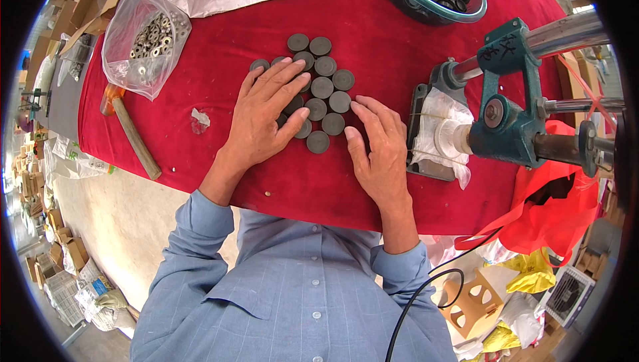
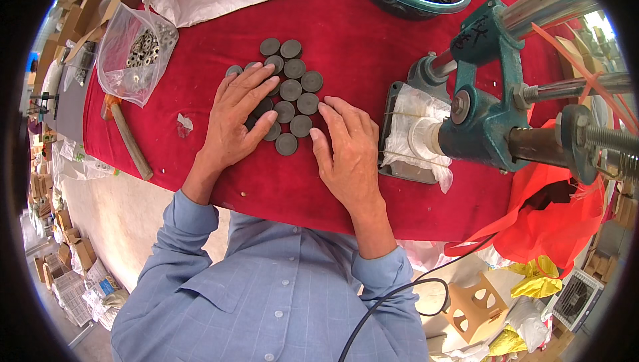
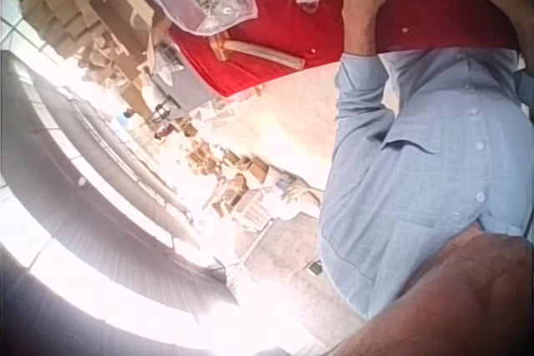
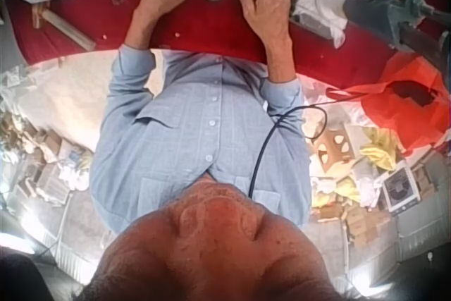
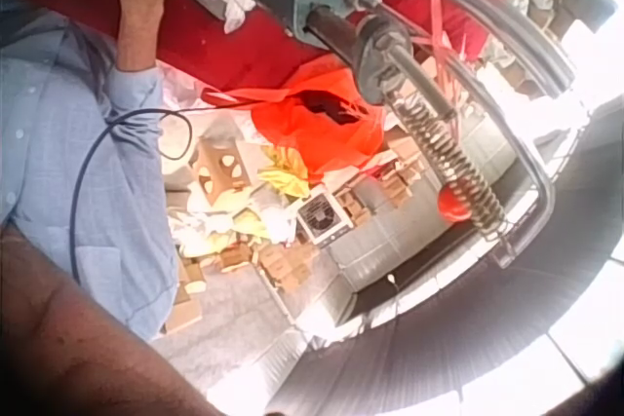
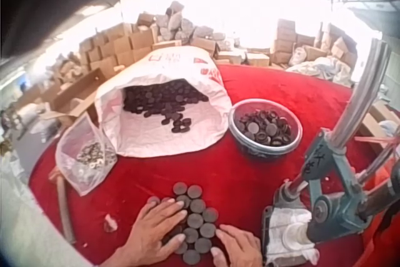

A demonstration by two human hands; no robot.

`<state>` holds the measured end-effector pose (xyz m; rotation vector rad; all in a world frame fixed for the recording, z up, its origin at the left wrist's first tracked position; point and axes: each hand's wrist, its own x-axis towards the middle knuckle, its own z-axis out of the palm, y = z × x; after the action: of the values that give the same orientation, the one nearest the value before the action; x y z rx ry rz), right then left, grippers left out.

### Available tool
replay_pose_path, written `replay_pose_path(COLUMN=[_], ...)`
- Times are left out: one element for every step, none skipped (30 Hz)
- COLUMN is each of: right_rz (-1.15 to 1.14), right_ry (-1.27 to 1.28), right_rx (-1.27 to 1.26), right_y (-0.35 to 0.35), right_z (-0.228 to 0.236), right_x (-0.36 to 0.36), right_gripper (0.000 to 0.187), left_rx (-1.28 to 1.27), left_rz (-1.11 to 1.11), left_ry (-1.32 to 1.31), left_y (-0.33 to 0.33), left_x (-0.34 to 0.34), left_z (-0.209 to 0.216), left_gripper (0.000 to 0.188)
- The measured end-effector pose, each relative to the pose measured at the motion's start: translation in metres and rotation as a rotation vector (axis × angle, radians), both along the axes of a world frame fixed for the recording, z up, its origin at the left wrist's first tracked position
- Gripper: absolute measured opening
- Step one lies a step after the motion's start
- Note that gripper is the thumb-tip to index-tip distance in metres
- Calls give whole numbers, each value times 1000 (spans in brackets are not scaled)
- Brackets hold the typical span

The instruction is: The person assembles small plastic components by inserting metal rings into plastic caps and tapping them with a mallet.

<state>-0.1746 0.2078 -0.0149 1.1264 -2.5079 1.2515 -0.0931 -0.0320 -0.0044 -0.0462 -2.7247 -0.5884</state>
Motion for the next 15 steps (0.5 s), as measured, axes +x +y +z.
replay_pose_path(right_rz=[-1,-2,-2,-1,-1,0,1,1,0,-1,-1,1,2,2,1], right_ry=[-1,-1,0,1,0,-3,-6,-7,-6,-5,-6,-6,-8,-8,-6], right_rx=[4,4,5,5,5,6,8,8,9,10,10,10,10,10,11], right_y=[0,0,0,0,0,1,1,0,0,0,0,0,0,0,0], right_z=[0,0,0,0,0,1,1,1,0,0,0,1,1,1,0], right_x=[0,0,0,0,0,0,0,0,0,0,0,0,0,0,0], right_gripper=[39,39,39,39,39,39,39,39,39,39,39,39,39,39,39], left_rx=[3,6,6,5,4,4,5,6,6,6,6,6,5,5,5], left_rz=[-2,-4,-4,-3,-1,-1,0,0,0,1,2,2,2,1,1], left_ry=[2,4,4,5,6,6,5,4,4,5,6,6,6,5,5], left_y=[0,0,0,0,0,0,0,0,0,0,1,0,0,0,0], left_x=[0,0,0,0,0,0,0,0,0,0,0,0,0,0,0], left_z=[0,-1,-1,-1,-1,-1,-1,-1,-1,-1,-1,-1,-1,-1,-1], left_gripper=[53,52,52,53,53,53,53,53,53,53,53,53,53,53,53])
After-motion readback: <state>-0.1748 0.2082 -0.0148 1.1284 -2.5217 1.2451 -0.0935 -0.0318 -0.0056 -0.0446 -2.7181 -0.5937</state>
